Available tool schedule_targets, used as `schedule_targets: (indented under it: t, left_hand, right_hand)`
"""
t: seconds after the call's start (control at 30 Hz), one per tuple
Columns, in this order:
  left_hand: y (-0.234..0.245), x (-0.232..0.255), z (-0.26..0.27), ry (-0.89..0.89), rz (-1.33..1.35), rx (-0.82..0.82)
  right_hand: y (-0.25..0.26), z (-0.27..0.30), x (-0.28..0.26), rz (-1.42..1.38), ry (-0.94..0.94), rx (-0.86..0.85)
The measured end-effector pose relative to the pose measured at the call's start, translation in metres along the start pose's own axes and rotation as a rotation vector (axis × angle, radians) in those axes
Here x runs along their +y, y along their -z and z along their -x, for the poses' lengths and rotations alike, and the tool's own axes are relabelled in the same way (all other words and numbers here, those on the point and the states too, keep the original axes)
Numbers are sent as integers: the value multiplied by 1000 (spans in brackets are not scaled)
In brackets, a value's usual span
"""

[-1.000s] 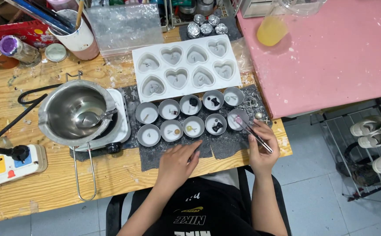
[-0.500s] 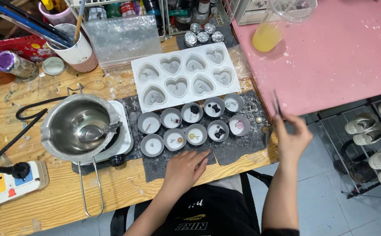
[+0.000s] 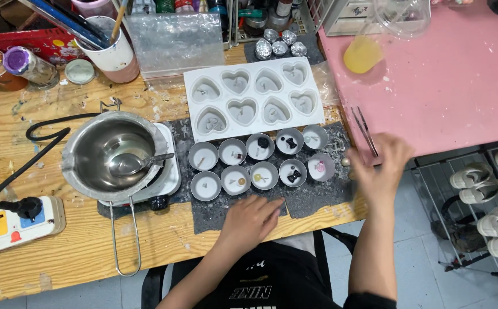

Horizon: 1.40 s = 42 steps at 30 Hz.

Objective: Preparing candle molds by placing wicks and decorative items into cups and heart-shaped molds.

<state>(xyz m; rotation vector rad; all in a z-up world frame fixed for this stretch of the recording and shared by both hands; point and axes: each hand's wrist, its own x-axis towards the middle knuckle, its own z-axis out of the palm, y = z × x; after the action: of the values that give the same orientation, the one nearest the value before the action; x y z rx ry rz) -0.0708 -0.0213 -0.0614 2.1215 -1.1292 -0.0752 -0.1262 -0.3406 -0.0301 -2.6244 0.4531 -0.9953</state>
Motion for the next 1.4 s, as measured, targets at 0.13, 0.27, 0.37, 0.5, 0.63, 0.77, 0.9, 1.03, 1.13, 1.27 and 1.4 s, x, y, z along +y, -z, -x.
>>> schedule_targets:
  t: [0.13, 0.27, 0.37, 0.5, 0.63, 0.77, 0.9, 1.03, 1.13, 1.27, 1.4]
  left_hand:
    - [14, 14, -7, -109, -16, -67]
    - [11, 13, -6, -214, -79, -111]
    - [9, 12, -6, -198, -90, -123]
    - [10, 14, -6, -186, -58, -103]
    - [12, 15, -8, -176, -55, -118]
    - [11, 16, -7, -166, -88, -87]
    - [5, 16, -7, -156, -120, -72]
    - [0, 16, -7, -147, -109, -58]
    - [1, 18, -9, -144, -114, -50]
    - [2, 22, -9, -126, -118, -39]
    - [1, 24, -10, -112, -158, -45]
  right_hand:
    - [8, 8, -82, -203, 207, -173]
    - [-6, 17, -112, -135, 243, -276]
    - [-13, 20, -111, -120, 198, -278]
    - [-19, 20, -104, -197, 116, -277]
    - [-18, 17, -106, -235, 92, -293]
    - [-15, 15, -113, -176, 124, -301]
    - [-24, 18, -101, -212, 119, -286]
    - [-24, 17, -100, -255, 99, -262]
    - [-22, 16, -97, -290, 71, -248]
    - [-21, 17, -95, -371, 5, -261]
    - [-23, 17, -93, -458, -116, -297]
